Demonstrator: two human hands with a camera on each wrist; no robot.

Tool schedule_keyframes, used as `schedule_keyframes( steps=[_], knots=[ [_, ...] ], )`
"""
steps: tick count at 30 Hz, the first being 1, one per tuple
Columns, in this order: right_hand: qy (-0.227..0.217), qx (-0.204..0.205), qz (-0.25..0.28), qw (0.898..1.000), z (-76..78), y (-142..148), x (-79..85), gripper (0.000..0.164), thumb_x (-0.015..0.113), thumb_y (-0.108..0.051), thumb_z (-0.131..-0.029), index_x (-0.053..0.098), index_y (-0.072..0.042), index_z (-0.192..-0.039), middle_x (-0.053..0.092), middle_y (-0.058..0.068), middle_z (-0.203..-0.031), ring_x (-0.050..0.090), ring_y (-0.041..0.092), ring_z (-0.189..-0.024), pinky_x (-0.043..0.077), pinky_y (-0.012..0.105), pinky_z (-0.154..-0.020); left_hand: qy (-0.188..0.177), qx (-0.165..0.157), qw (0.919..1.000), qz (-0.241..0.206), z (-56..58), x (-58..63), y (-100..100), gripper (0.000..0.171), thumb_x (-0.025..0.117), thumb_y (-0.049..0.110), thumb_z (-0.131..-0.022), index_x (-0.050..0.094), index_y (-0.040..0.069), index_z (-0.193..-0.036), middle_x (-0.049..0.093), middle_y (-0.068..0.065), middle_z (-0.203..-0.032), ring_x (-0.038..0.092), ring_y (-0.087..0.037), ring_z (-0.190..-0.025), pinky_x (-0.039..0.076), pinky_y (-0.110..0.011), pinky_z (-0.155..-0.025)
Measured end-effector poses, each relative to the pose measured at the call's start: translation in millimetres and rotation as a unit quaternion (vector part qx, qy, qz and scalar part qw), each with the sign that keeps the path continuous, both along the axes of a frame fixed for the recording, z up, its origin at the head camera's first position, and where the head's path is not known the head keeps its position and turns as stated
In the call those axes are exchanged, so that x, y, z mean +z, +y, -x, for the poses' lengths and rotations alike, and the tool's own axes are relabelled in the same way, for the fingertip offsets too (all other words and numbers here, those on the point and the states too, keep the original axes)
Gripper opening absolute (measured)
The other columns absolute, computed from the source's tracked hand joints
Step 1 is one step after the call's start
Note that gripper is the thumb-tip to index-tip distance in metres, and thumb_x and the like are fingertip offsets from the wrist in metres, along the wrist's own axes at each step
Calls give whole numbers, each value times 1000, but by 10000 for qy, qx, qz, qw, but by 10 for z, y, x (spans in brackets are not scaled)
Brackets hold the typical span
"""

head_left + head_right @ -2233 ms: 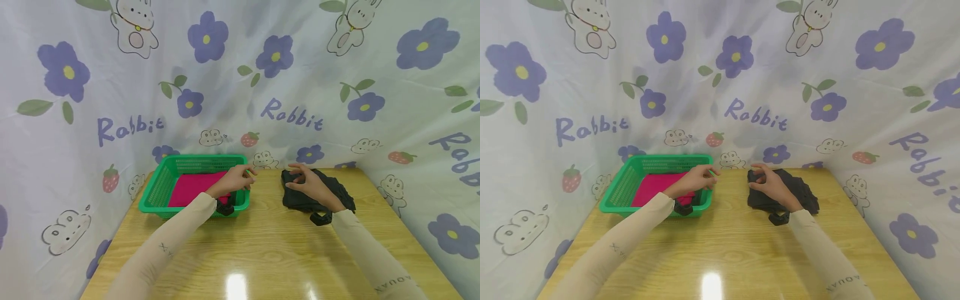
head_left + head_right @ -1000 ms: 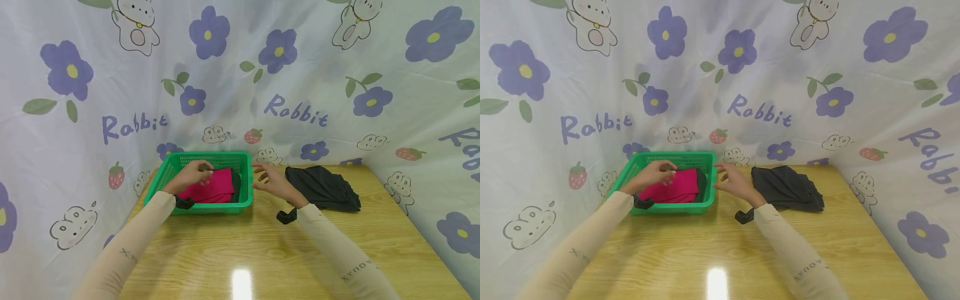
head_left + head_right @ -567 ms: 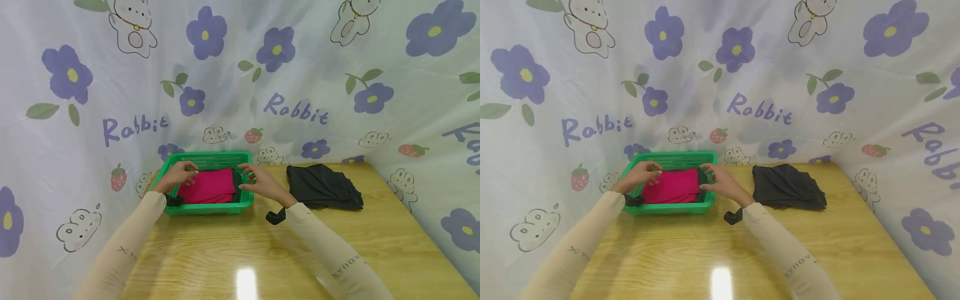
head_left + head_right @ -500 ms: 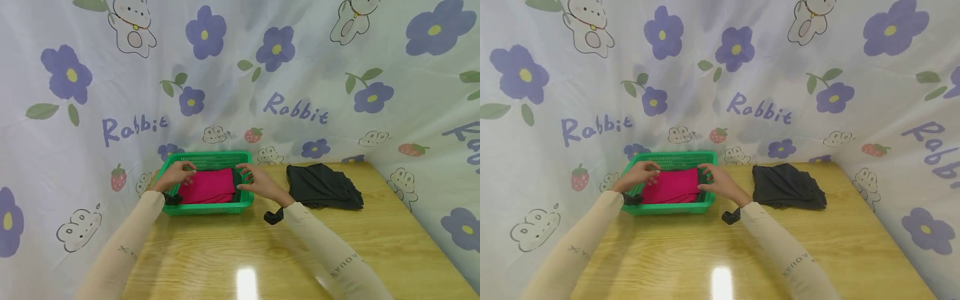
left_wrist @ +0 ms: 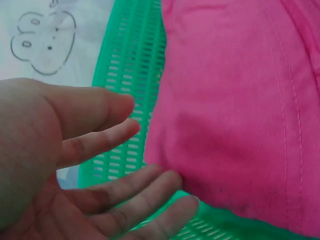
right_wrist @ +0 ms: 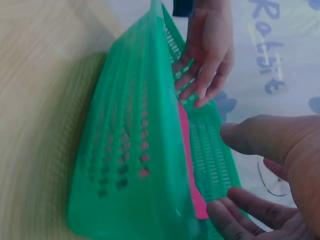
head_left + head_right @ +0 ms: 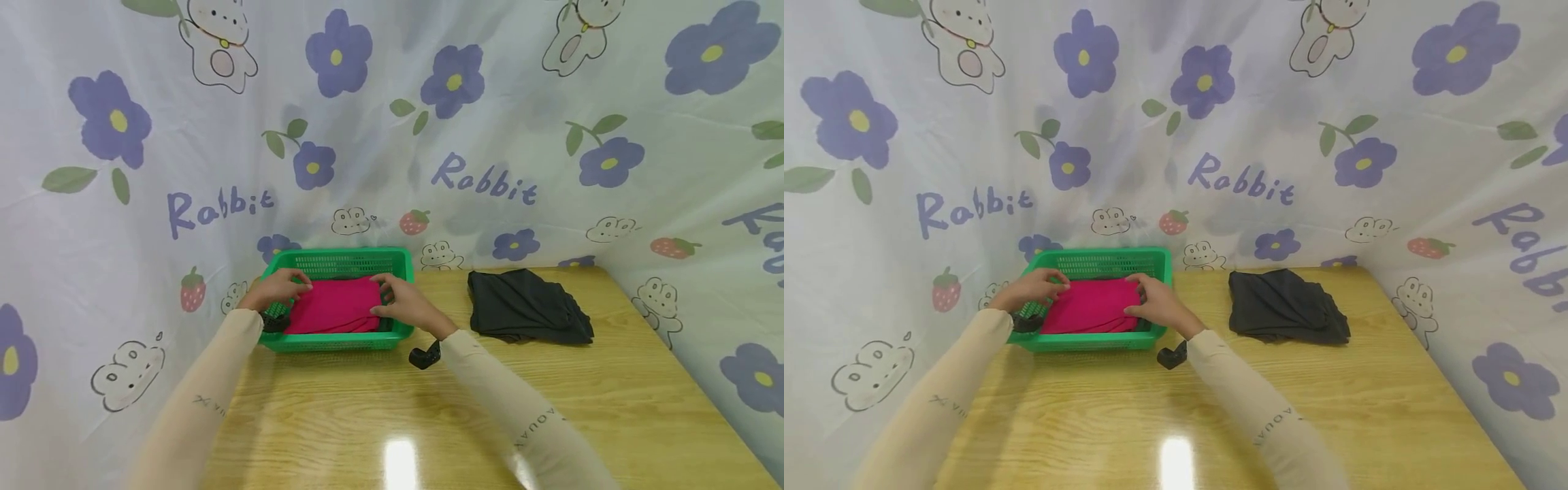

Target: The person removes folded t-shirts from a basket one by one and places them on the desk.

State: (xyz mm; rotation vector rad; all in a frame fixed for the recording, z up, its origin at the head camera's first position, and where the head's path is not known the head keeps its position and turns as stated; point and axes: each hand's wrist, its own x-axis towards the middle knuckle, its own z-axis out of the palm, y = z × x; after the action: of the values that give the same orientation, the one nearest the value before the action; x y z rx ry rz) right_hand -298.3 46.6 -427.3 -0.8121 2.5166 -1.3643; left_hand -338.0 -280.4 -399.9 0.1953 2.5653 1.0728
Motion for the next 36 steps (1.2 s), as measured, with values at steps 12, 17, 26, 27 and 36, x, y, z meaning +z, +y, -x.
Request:
schedule_keyframes(
  steps=[12,17,26,27,36],
  knots=[
    [-484,-255,20,9985,26,-337,-70,62,78,-16,-94,49,-12,-149,55,20,-142,53,34,-130,53,44,-92,-253,-57,9991,328,36,-149,-126,39,53,20,-109,49,-7,-137,53,-19,-110,50,-26,-80,51,-39,-65],
    [-573,-578,-14,9967,67,-391,-106,63,78,-14,-94,49,-9,-149,50,21,-143,47,37,-131,52,46,-91,-467,-98,9988,54,65,-186,-103,46,53,21,-109,43,-1,-149,43,-27,-140,56,-33,-103,57,-45,-77],
    [-773,-937,97,9925,109,-423,-174,61,78,-12,-93,50,-6,-147,43,24,-146,41,38,-135,51,46,-90,-525,-262,9982,95,62,-223,-63,48,52,20,-109,42,2,-153,28,-30,-157,54,-32,-105,55,-48,-79],
    [-837,-952,101,9919,113,-433,-180,61,78,-12,-93,50,-6,-148,44,23,-146,42,37,-134,52,45,-90,-536,-229,9983,63,61,-228,-67,48,52,20,-109,42,2,-153,30,-30,-155,55,-30,-100,55,-47,-77],
    [-1428,-1003,283,9842,127,-452,-239,64,76,-15,-94,45,-4,-149,48,17,-151,53,35,-129,50,48,-100,-559,-136,9983,-87,54,-232,-66,49,53,22,-110,43,2,-153,36,-28,-151,59,-27,-98,56,-41,-76]
  ],
)
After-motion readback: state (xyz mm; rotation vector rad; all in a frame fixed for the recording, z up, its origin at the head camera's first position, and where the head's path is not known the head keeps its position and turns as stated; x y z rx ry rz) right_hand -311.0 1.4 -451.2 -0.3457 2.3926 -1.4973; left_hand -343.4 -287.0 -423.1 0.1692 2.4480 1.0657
